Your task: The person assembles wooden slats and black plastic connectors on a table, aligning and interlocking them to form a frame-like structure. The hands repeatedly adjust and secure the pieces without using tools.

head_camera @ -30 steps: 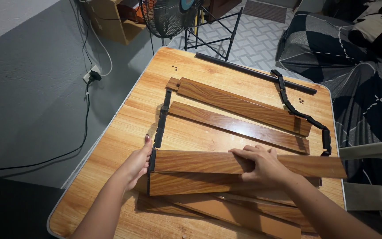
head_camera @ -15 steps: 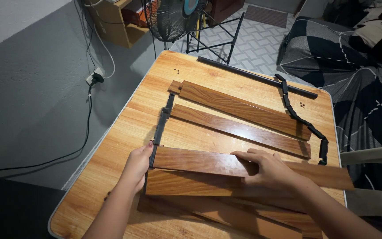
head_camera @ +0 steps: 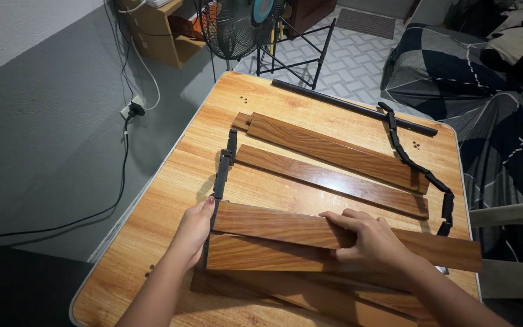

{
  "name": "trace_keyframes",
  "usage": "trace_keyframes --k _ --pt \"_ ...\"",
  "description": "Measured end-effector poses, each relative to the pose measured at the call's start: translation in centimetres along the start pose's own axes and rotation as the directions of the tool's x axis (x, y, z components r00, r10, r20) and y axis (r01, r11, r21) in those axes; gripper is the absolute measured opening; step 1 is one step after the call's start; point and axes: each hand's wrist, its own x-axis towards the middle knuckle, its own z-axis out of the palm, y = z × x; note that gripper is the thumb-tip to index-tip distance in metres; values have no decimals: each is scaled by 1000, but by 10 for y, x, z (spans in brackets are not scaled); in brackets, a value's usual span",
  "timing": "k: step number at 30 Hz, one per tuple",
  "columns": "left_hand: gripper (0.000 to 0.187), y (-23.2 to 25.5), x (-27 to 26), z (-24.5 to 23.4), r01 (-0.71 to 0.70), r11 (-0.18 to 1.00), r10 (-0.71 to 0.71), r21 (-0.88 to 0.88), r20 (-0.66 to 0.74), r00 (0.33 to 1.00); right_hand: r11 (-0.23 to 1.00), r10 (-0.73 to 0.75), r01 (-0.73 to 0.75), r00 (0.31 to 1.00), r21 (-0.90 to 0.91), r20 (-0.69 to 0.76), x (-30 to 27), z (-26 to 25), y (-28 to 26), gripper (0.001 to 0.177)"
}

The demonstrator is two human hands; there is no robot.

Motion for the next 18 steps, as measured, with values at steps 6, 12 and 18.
trace_keyframes --k 6,12,18 --pt "48 2 -11 4 -72 996 72 45 -19 997 992 48 -49 999 115 19 -4 -2 -4 88" --pt "44 5 -9 0 -35 998 32 55 45 998 977 36 -42 999 209 30 -2 -4 2 87" --pt "44 2 -12 -1 20 1000 -20 -2 108 994 991 84 -91 994 101 70 1 -7 -2 88"
